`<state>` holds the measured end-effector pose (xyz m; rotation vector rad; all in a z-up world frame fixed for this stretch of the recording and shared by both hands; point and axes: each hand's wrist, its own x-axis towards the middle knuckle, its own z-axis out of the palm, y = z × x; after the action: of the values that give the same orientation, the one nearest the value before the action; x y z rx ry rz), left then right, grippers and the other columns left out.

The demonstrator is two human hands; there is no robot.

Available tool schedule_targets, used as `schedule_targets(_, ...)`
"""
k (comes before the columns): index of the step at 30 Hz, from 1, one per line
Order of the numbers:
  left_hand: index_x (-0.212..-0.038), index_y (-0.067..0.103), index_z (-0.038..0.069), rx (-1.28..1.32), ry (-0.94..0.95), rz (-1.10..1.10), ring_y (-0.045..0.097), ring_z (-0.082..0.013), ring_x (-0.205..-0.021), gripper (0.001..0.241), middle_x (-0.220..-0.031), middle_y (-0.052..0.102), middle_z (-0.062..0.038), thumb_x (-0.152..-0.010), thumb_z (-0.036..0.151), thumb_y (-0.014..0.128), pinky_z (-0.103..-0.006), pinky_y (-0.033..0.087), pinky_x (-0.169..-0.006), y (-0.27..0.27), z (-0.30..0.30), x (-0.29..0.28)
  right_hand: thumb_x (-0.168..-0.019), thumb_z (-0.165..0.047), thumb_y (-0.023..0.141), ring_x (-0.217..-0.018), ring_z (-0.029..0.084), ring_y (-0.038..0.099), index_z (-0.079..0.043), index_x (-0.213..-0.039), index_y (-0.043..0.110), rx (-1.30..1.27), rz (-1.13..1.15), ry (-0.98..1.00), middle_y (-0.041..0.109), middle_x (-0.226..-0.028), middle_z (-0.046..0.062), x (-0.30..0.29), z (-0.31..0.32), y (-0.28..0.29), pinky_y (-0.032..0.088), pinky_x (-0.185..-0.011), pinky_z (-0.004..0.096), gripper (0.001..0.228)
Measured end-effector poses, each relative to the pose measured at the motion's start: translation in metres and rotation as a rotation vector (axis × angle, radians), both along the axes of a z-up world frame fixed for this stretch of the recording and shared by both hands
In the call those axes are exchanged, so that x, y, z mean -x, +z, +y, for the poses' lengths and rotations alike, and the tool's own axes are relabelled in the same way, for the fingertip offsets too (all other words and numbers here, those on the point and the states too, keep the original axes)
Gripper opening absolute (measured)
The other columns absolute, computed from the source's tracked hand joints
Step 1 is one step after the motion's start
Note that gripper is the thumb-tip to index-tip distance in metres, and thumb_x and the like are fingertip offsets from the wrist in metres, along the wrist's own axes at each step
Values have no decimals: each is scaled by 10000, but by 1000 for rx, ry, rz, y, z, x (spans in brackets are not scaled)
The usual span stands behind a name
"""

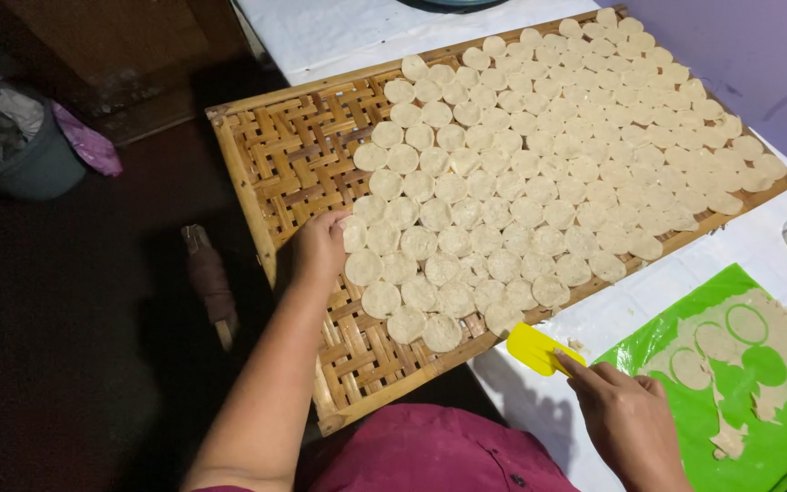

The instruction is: Rolling out dough on a plastic sheet and cutting out small circular discs to be placed on a large drying tray.

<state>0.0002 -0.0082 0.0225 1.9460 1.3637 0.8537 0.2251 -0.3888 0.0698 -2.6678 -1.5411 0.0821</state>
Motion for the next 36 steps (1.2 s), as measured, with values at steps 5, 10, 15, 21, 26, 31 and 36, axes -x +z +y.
schedule_targets(5,-1149,766,87,-61,-12,51,717,-333,-979,243,-1115,742,-169,-960,58,615,-403,559,-861,-14,4,-1,-898,-296,630,-754,218,675,-422,-1337,683,-17,16,-11,701,-835,-5,2,0,3,482,-842,397,459)
schedule_targets(10,-1237,744,79,-75,-29,75,723,-327,-1050,410,-1193,722,-184,-923,-73,529,-383,565,-930,-9,-4,-2,-901,-292,632,-743,216,674,-416,-1341,681,-19,28,-12,699,-828,-3,3,3,6,479,-807,388,459)
schedule_targets(15,-1325,698,167,-20,3,319,651,-285,-1192,575,-1295,702,-112,-881,-156,527,-394,468,-1056,16,-18,-5,-905,-276,623,-734,236,672,-399,-1345,682,-43,22,20,702,-838,8,2,2,3,488,-804,398,461)
schedule_targets(21,-1416,610,144,-80,-24,407,582,-245,-1276,634,-1383,659,-82,-861,-160,587,-401,372,-1135,-4,-11,0,-906,-276,618,-738,244,674,-394,-1338,686,-52,30,17,693,-820,16,2,2,3,491,-828,411,452)
schedule_targets(26,-1492,468,104,-79,-33,447,489,-276,-1342,758,-1501,527,-88,-791,-37,721,-428,330,-1141,27,-16,1,-904,-280,618,-740,242,669,-398,-1341,682,-14,50,-13,674,-795,25,4,3,10,488,-824,403,458)
schedule_targets(31,-1528,449,67,-231,-22,418,406,-342,-1421,727,-1572,443,-153,-849,21,706,-466,338,-1130,-8,-10,2,-902,-246,615,-756,254,666,-373,-1301,699,-54,97,-92,673,-794,30,1,-1,6,485,-799,395,427)
schedule_targets(36,-1461,515,38,-466,-260,152,490,-382,-1370,490,-1528,497,-189,-977,36,589,-498,423,-1111,25,-85,-31,-914,-251,629,-770,284,673,-342,-1255,720,-97,140,-258,691,-841,43,-6,-18,0,486,-780,424,364)
